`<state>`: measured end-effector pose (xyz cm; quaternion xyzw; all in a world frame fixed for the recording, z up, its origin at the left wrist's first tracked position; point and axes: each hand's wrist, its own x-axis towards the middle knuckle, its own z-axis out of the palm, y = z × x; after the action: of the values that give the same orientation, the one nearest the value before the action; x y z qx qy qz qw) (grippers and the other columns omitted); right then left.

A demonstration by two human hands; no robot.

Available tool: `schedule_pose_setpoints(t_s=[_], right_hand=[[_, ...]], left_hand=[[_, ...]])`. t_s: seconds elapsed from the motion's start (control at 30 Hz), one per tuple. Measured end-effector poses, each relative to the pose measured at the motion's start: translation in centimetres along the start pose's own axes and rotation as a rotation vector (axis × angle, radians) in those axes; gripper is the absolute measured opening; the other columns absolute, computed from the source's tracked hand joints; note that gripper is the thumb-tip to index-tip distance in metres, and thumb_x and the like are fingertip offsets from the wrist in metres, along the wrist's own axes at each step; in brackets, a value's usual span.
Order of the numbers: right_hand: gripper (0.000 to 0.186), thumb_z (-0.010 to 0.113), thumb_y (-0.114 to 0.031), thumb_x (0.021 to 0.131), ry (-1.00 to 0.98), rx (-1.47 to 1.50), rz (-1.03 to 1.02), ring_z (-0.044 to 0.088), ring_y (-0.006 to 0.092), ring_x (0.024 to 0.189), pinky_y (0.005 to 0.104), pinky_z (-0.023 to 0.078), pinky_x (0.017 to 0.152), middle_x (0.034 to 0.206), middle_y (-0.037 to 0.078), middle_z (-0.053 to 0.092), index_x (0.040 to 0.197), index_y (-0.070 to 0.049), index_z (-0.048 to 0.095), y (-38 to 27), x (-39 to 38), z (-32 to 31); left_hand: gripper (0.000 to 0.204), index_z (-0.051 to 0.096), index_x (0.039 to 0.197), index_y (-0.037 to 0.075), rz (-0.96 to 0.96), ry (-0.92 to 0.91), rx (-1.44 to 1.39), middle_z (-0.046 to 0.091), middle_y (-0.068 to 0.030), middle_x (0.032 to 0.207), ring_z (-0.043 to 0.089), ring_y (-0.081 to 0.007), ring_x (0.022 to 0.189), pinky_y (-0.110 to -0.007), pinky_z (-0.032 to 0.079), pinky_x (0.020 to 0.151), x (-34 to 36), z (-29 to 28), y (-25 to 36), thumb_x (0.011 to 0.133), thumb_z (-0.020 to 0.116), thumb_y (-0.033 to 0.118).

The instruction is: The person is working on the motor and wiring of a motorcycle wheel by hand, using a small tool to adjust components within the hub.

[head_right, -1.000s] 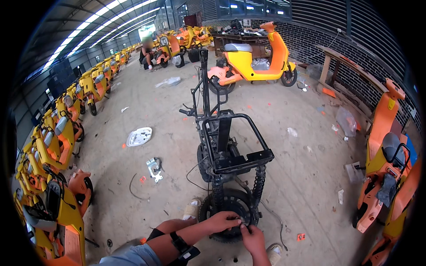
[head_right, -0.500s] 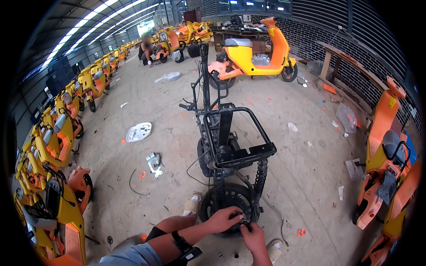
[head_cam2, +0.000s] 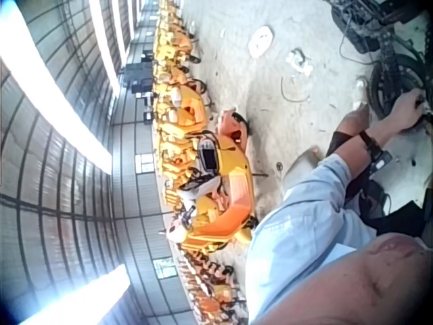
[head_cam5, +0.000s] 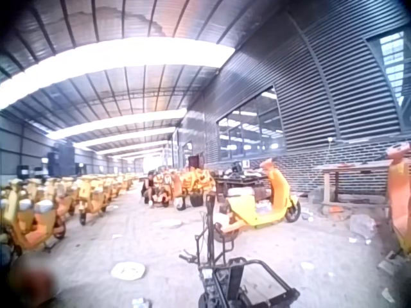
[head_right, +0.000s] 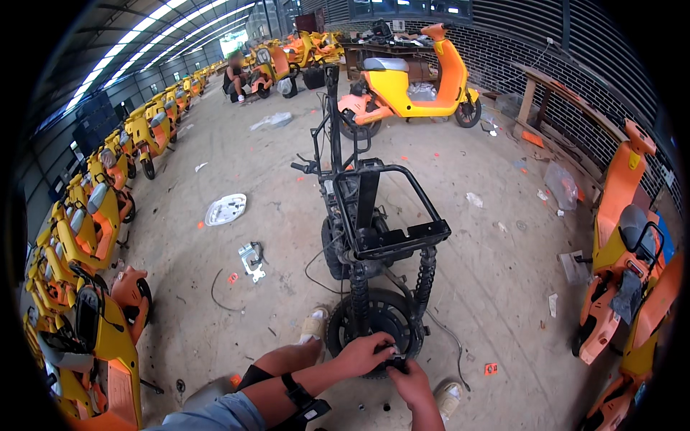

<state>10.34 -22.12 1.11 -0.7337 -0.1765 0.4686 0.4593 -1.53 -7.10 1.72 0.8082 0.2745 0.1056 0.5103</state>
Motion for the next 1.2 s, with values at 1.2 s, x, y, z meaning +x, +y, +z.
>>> schedule_pose_setpoints(t_s=[1.2], right_hand=[[0.044,0.076,-0.034,0.084,0.051,-0.154,-0.070,0.071,0.0268,0.092,0.0375,0.053,0.081,0.099,0.018,0.074,0.109,0.002,0.069,-1.7,3.6,-1.1]], left_hand=[[0.024,0.061,0.113,0.008,0.047,0.115,0.220,0.069,-0.0152,0.109,0.067,-0.0388,0.099,-0.047,0.054,0.079,3.5,-0.3,1.0,0.099,0.062,0.028]])
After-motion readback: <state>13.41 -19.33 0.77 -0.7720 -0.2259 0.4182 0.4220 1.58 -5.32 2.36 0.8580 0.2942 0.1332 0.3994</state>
